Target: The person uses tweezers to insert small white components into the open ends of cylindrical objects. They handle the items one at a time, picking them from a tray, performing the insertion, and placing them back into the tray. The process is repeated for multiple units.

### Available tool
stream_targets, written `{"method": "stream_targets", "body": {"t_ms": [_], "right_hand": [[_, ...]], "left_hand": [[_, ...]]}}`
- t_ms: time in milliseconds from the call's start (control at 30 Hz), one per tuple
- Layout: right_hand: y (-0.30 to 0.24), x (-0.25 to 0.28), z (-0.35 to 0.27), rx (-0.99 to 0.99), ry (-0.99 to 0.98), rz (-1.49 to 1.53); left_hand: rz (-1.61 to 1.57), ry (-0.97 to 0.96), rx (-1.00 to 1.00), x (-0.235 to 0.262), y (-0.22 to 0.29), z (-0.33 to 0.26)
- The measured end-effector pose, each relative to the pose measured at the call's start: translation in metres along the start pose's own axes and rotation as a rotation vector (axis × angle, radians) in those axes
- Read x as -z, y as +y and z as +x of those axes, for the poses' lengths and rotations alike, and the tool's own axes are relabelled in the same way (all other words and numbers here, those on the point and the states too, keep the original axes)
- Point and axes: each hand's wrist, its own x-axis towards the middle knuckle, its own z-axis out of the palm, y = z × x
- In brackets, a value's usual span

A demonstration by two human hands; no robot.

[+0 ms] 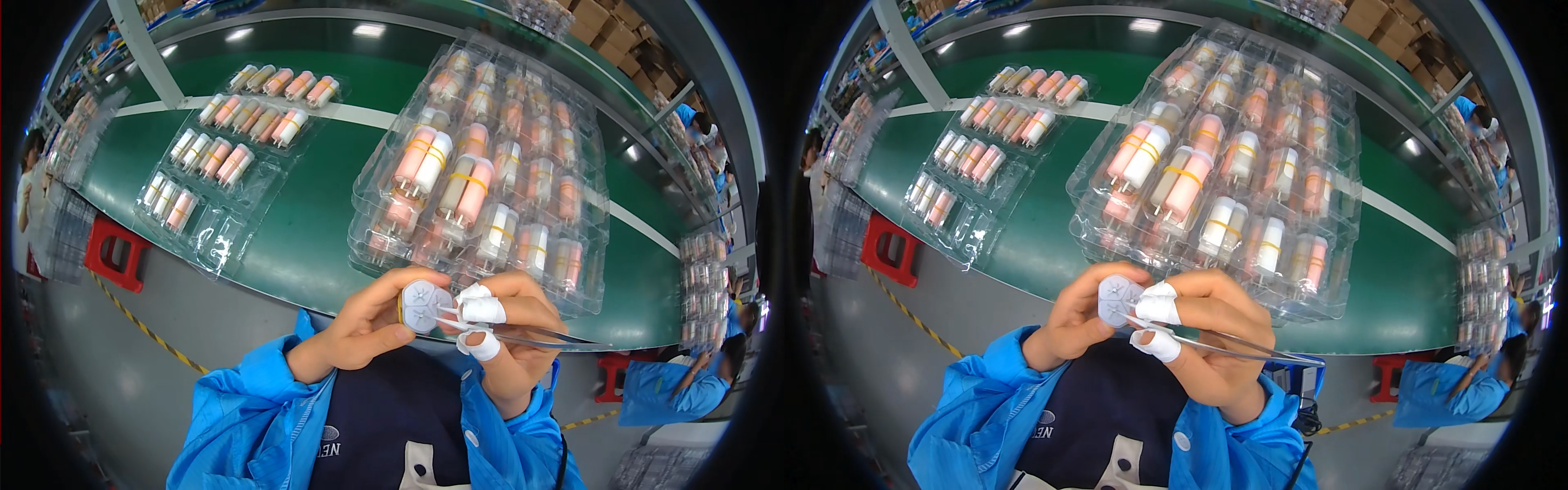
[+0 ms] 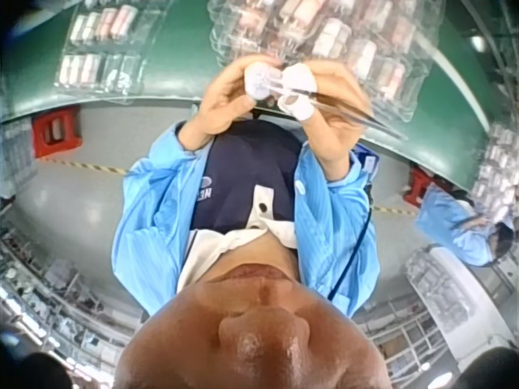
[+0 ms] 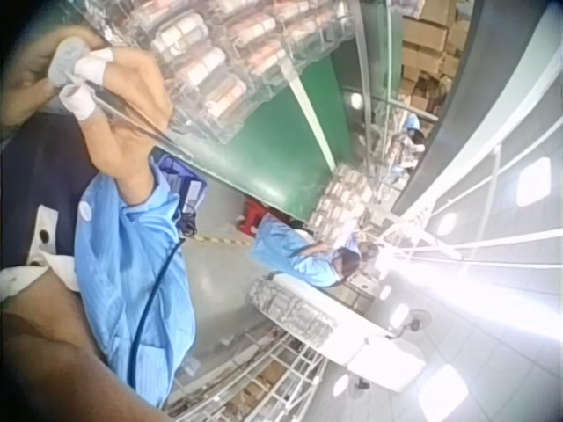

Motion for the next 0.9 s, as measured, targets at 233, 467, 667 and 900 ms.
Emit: {"method": "stream_targets", "body": {"t_ms": [233, 467, 667, 900], "right_hand": [[-0.0014, 0.0038, 0.0016, 0.054, -0.074, -0.066], [0.0001, 0.0046, 0.0034, 0.020, -0.092, -0.105], [-0.0004, 0.0030, 0.0023, 0.026, -0.062, -0.075], [0.0022, 0.0025, 0.0037, 0.052, -0.031, -0.113]], "left_hand": [[-0.113, 0.013, 0.106, 0.0035, 0.0001, -0.0054], [-0.177, 0.008, 0.123, 0.0058, 0.0016, -0.0052], [-0.191, -0.019, 0.169, 0.0056, 0.0067, -0.0059], [-0.001, -0.007, 0.062, 0.0056, 0.0050, -0.0016]]}}
